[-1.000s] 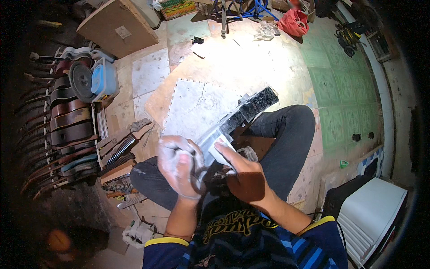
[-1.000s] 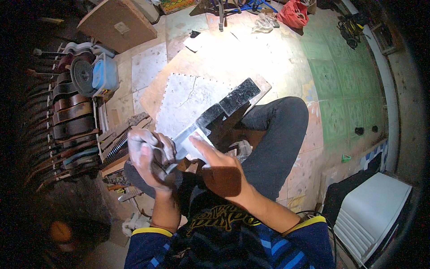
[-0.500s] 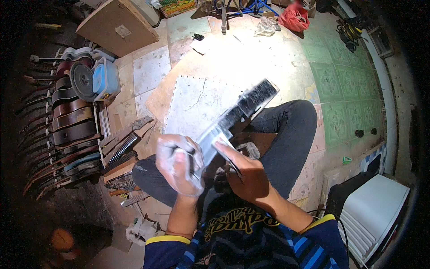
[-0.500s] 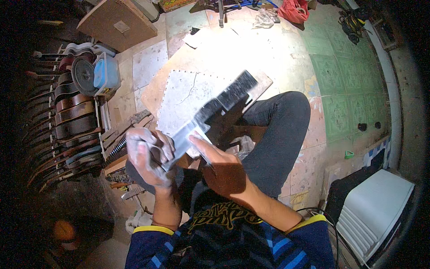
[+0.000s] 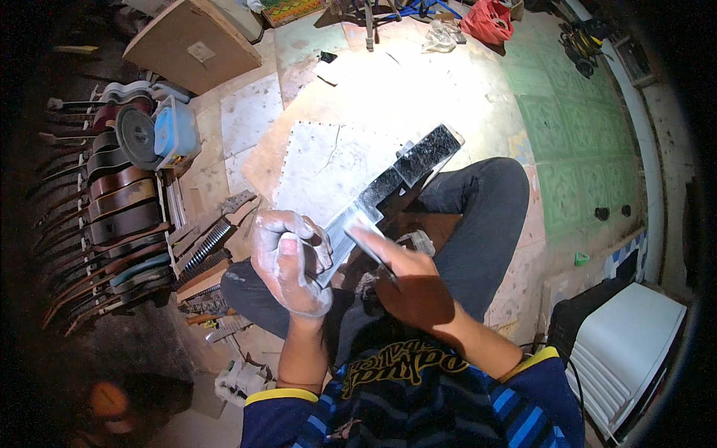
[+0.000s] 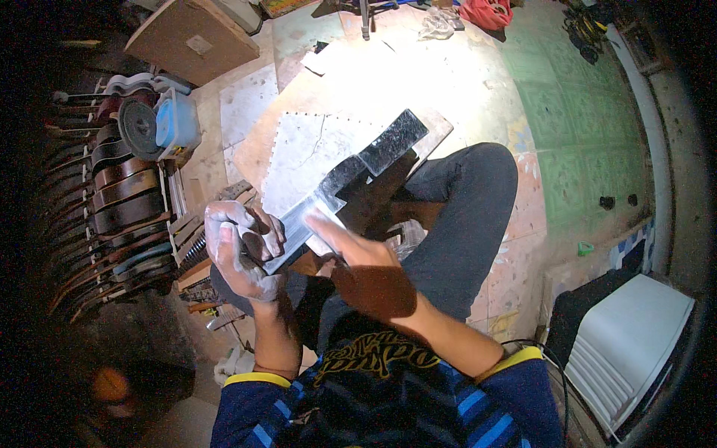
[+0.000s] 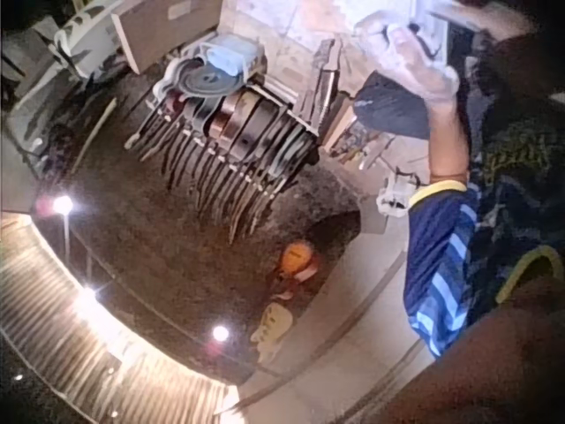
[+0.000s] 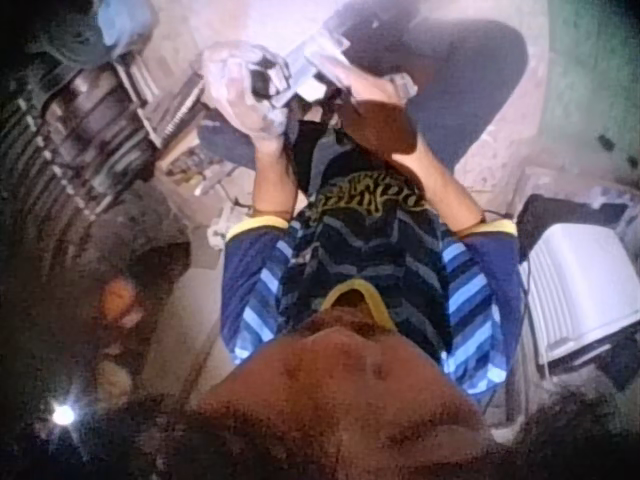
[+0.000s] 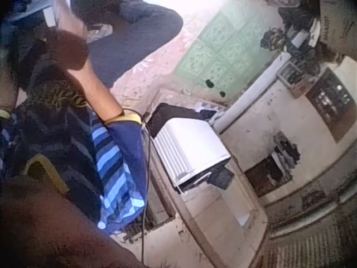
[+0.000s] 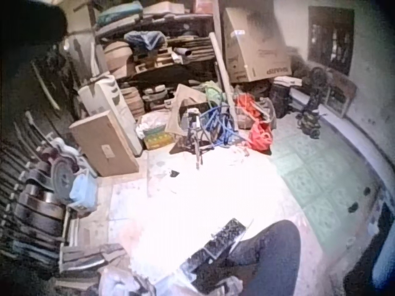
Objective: The person sands the surface of a guitar body using a piece of sandpaper, focusing on the edges and inner contours of the instrument.
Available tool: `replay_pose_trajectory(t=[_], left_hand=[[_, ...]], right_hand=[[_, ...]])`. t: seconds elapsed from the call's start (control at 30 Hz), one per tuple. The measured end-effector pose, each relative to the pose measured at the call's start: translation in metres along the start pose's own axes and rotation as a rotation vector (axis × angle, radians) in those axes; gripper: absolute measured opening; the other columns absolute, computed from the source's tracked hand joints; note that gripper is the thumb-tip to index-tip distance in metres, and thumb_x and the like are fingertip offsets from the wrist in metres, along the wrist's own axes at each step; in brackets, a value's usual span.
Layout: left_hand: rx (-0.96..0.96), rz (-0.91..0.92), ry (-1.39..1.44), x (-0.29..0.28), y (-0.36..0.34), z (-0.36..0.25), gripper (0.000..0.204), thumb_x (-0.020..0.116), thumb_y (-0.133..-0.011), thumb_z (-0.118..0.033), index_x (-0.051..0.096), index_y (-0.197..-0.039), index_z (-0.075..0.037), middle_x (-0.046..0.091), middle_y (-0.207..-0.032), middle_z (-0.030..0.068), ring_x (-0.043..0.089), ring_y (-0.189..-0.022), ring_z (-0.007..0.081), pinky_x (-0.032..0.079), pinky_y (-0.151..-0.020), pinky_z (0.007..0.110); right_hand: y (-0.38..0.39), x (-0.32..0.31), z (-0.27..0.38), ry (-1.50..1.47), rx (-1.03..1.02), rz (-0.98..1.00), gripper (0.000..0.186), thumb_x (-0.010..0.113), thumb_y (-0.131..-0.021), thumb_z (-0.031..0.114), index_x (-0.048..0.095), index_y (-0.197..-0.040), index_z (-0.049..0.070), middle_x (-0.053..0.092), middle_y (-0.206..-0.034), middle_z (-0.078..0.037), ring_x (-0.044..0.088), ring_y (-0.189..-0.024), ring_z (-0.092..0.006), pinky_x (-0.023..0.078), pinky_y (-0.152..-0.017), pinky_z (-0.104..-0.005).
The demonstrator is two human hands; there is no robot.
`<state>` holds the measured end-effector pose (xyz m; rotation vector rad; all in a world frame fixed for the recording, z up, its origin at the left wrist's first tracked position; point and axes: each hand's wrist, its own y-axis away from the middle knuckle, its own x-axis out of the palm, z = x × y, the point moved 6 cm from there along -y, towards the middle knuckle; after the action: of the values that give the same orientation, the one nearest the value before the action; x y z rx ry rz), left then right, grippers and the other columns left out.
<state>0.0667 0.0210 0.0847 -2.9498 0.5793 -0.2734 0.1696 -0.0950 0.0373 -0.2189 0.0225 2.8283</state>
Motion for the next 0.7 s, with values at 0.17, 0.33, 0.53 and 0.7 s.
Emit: replay_pose_trajectory(t=[0.17, 0.33, 0.53, 0.7], left_hand=[[0.007, 0.03, -0.004, 0.002, 0.0, 0.0, 0.034, 0.057, -0.094, -0.036, 0.052, -0.091, -0.002, 0.054, -0.073, 0.0058, 0.047, -0.054, 0.008, 0.037, -0.051, 0.022], [-0.008, -0.019, -0.061, -0.009, -0.004, 0.008, 0.034, 0.055, -0.095, -0.036, 0.052, -0.091, -0.001, 0.054, -0.073, 0.0077, 0.049, -0.058, 0.0112, 0.039, -0.054, 0.024], [-0.034, -0.054, 0.063, -0.004, -0.009, 0.006, 0.035, 0.055, -0.093, -0.036, 0.052, -0.09, -0.001, 0.051, -0.07, 0.0061, 0.048, -0.056, 0.011, 0.037, -0.053, 0.023], [0.049, -0.002, -0.091, -0.007, -0.011, 0.007, 0.035, 0.053, -0.094, -0.036, 0.053, -0.093, -0.001, 0.053, -0.07, 0.0068, 0.048, -0.054, 0.0103, 0.036, -0.052, 0.023]], right_hand=[[-0.026, -0.008, 0.013, 0.056, 0.028, 0.034, 0.051, 0.055, -0.096, 0.017, 0.048, -0.145, 0.007, 0.052, -0.144, -0.024, 0.057, -0.126, -0.0402, 0.046, -0.108, -0.0449], [0.004, 0.001, 0.002, 0.124, -0.104, -0.051, 0.056, 0.056, -0.091, 0.011, 0.047, -0.146, 0.008, 0.054, -0.142, -0.023, 0.058, -0.126, -0.0375, 0.044, -0.111, -0.0444], [-0.009, -0.001, -0.005, 0.09, -0.01, -0.019, 0.06, 0.06, -0.093, 0.022, 0.043, -0.15, 0.011, 0.055, -0.141, -0.022, 0.058, -0.125, -0.0401, 0.049, -0.106, -0.0445], [-0.032, -0.009, 0.008, 0.16, -0.108, -0.029, 0.063, 0.058, -0.086, 0.005, 0.046, -0.148, 0.011, 0.055, -0.142, -0.022, 0.063, -0.12, -0.0364, 0.056, -0.096, -0.0407]])
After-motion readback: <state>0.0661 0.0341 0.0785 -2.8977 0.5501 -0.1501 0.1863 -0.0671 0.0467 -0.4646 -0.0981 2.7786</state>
